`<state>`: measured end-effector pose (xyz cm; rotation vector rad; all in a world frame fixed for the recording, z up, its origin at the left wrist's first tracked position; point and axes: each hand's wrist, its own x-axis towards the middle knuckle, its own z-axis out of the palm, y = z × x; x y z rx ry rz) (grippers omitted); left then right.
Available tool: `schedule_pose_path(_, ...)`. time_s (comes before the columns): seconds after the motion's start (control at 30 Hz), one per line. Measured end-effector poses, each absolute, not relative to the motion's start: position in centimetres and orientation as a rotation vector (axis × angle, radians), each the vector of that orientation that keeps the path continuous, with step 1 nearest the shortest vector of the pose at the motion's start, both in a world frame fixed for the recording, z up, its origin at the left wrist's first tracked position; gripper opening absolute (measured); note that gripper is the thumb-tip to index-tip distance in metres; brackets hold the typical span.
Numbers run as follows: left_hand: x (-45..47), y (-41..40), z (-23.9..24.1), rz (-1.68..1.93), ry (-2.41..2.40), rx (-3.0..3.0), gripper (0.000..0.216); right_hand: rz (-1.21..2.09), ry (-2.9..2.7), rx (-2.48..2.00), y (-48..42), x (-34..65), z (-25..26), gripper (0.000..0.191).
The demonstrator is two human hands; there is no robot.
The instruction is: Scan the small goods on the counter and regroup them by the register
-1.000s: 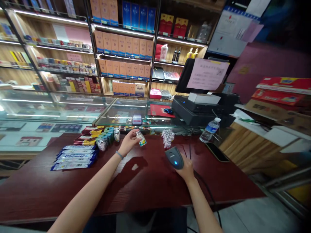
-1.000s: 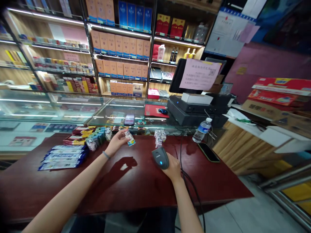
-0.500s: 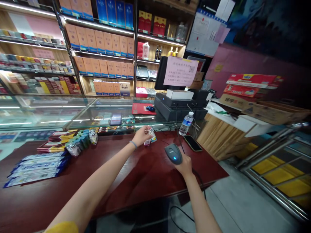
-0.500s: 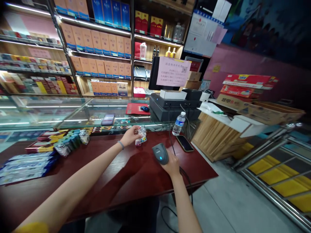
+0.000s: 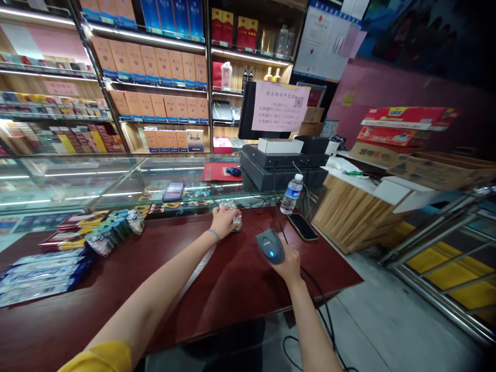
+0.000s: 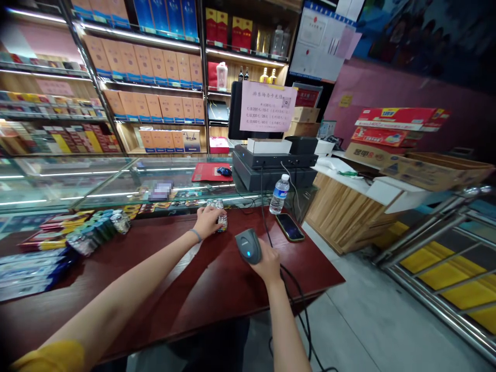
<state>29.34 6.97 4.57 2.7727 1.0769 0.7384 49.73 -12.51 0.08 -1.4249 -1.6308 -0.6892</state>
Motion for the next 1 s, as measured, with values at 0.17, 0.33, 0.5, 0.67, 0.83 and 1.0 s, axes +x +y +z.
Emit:
schedule_pose_path(0.17, 28.7, 7.0, 4.0, 0.815, 1.14, 2.802, 0.041, -0.693, -1.651, -1.414, -12.3, 49.4, 0.3, 0.037)
schedule_pose_path(0.33, 28.8, 6.9, 3.9, 0.86, 1.205, 2.74, 0.04, -0.699, -1.656, -1.411, -12.2, 49.4, 0.4, 0.038)
schedule_pose_path(0.5, 29.3, 6.6, 3.8, 0.91, 1.246, 2.645, 0.033, -0.676, -1.644, -1.485, -12.2, 49.5, -0.1, 0.038)
schedule_pose_path(0.67, 30.0, 6.1, 4.0, 0.927, 1.341, 2.587, 0.034, -0.661, -1.668, -1.511, -12.0, 49.9, -0.8, 0.043)
schedule_pose_path(0.83, 30.2, 5.9, 4.0, 0.963, 1.395, 2.52, 0.036, -0.656, -1.697, -1.495, -12.0, 49.8, -0.6, 0.044)
schedule_pose_path(1.0, 29.7, 6.1, 4.1, 0.971, 1.354, 2.489, 0.037, -0.655, -1.664, -1.484, -12.0, 49.2, 0.2, 0.044)
